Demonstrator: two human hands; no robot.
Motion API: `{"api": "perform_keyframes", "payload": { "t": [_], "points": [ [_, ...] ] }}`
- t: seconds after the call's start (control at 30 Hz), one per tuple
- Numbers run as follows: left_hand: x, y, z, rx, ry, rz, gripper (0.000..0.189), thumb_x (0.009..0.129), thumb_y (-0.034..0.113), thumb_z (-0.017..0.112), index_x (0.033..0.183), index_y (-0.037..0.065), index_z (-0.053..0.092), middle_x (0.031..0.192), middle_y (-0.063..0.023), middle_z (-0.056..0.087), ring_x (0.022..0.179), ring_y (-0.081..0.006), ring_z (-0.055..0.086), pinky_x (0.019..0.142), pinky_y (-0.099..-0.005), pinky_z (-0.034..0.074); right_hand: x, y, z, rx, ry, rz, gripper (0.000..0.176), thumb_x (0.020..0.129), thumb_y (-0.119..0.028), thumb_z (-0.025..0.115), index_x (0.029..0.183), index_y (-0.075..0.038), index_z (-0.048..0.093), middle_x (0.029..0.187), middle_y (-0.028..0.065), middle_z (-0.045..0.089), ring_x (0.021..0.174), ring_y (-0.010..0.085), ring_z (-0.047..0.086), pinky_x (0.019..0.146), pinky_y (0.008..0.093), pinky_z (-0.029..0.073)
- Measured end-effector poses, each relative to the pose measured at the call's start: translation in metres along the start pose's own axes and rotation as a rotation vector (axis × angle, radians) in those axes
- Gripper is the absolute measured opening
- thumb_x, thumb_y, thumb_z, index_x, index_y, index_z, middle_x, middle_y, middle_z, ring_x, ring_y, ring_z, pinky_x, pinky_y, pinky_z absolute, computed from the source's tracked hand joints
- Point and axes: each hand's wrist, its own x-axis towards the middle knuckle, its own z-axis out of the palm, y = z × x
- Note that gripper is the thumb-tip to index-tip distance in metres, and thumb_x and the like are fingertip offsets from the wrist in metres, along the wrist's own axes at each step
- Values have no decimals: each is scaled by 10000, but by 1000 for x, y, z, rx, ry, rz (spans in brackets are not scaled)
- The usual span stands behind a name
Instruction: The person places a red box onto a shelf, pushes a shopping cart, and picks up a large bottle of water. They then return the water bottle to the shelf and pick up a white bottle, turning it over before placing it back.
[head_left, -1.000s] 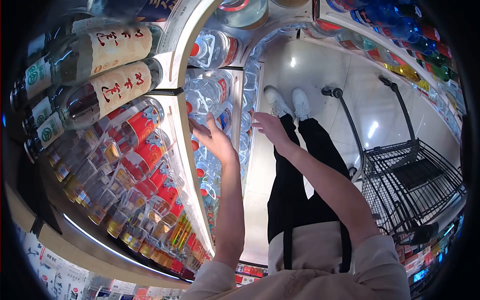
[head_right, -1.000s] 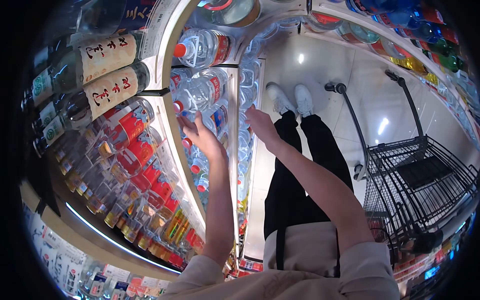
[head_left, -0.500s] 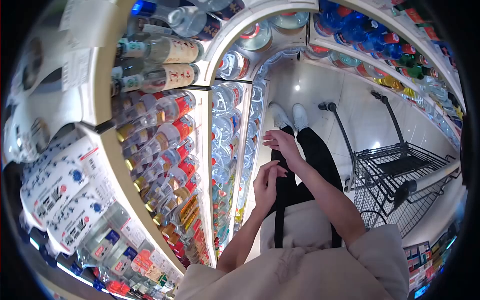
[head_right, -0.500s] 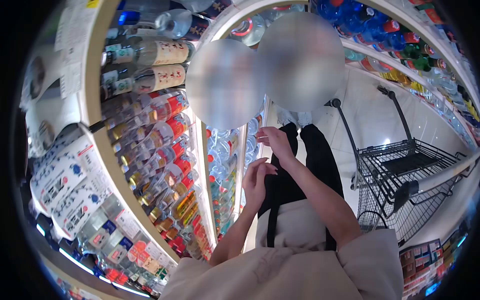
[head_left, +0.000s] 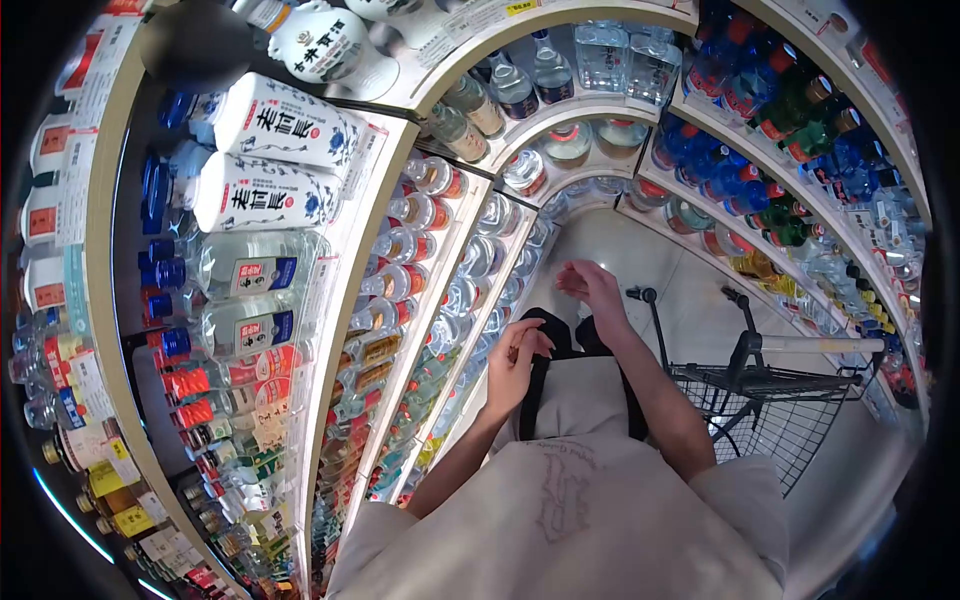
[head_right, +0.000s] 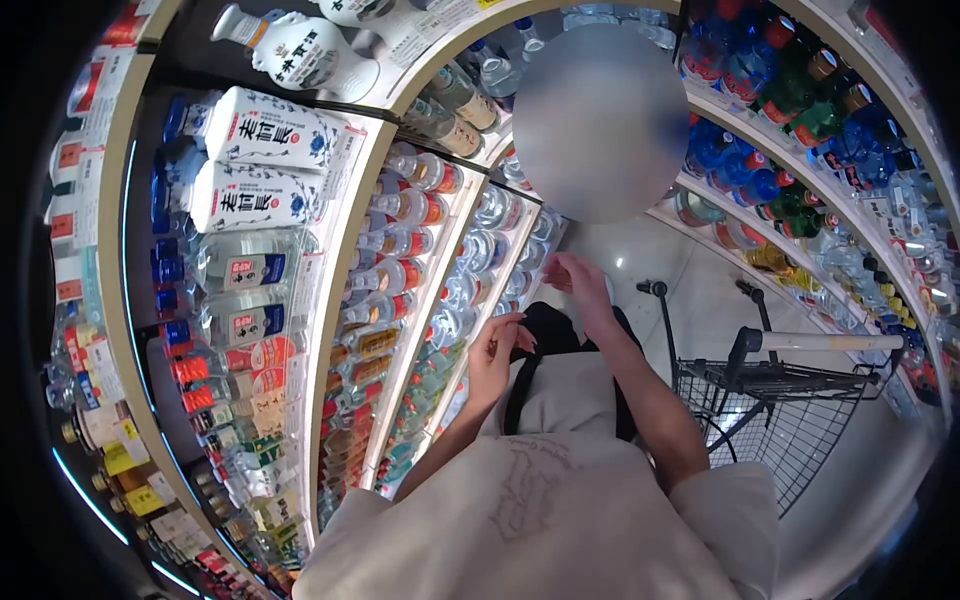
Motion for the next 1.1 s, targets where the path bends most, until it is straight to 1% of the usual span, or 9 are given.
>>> {"api": "perform_keyframes", "payload": {
  "t": [0.27,0.4,0.53,0.67,0.73,0.83,0.87,0.93,1.1],
  "points": [
    [-31,5,-7,1,44,65,233,1106,104,503,1274,-13,614,932,-79,693,845,-129,660,797,-276,543,-53,7,-13,21,12,-60,287,1070,-243,539,1185,-10,661,1001,80,730,911,171,724,892,321,570],
    [-64,2,-25,140,65,149,239,1091,130,539,1261,-11,633,927,-78,714,819,-132,678,776,-286,553,-78,11,-15,-21,42,-60,268,1069,-228,540,1181,-15,657,972,61,717,875,144,712,849,282,559],
    [-116,-11,-46,184,129,164,243,1085,134,546,1253,-16,639,920,-78,723,809,-132,681,777,-288,554,-103,41,-15,-66,45,-45,264,1069,-242,545,1160,-22,659,955,51,708,866,136,704,826,259,552],
    [-180,-33,-63,157,196,124,248,1085,136,546,1256,-16,642,931,-83,733,821,-135,685,781,-293,550,-138,78,14,-132,41,-16,258,1064,-243,566,1152,-18,659,928,42,700,830,128,689,819,264,559],
    [-209,-42,-71,152,268,103,235,1076,123,551,1256,-1,636,923,-84,729,816,-143,682,779,-301,558,-160,95,34,-144,-16,-25,255,1070,-232,566,1150,-8,659,915,43,695,822,120,681,817,267,559],
    [-249,-56,-79,99,330,108,236,1083,119,538,1254,-13,633,929,-83,729,808,-142,685,771,-294,559,-191,117,63,-222,-112,-191,274,1098,-229,536,1125,10,667,892,53,684,815,119,665,811,265,539],
    [-260,-59,-82,82,351,102,236,1085,117,534,1253,-17,633,931,-83,730,805,-143,686,769,-292,560,-199,123,68,-227,-127,-198,274,1098,-229,536,1125,10,667,892,53,684,815,119,665,811,265,539],
    [-278,-66,-88,63,382,117,234,1086,113,532,1249,-21,634,932,-85,730,807,-143,688,765,-291,561,-215,132,79,-295,-304,-314,281,1103,-223,526,1104,20,667,893,61,685,812,127,659,813,274,529],
    [-312,-76,-106,92,454,121,232,1083,106,534,1264,-11,620,942,-83,732,805,-145,691,761,-295,560,-244,133,104,-430,-520,-310,216,1084,-148,541,1080,35,657,876,61,682,831,124,631,809,275,501]
  ]
}}
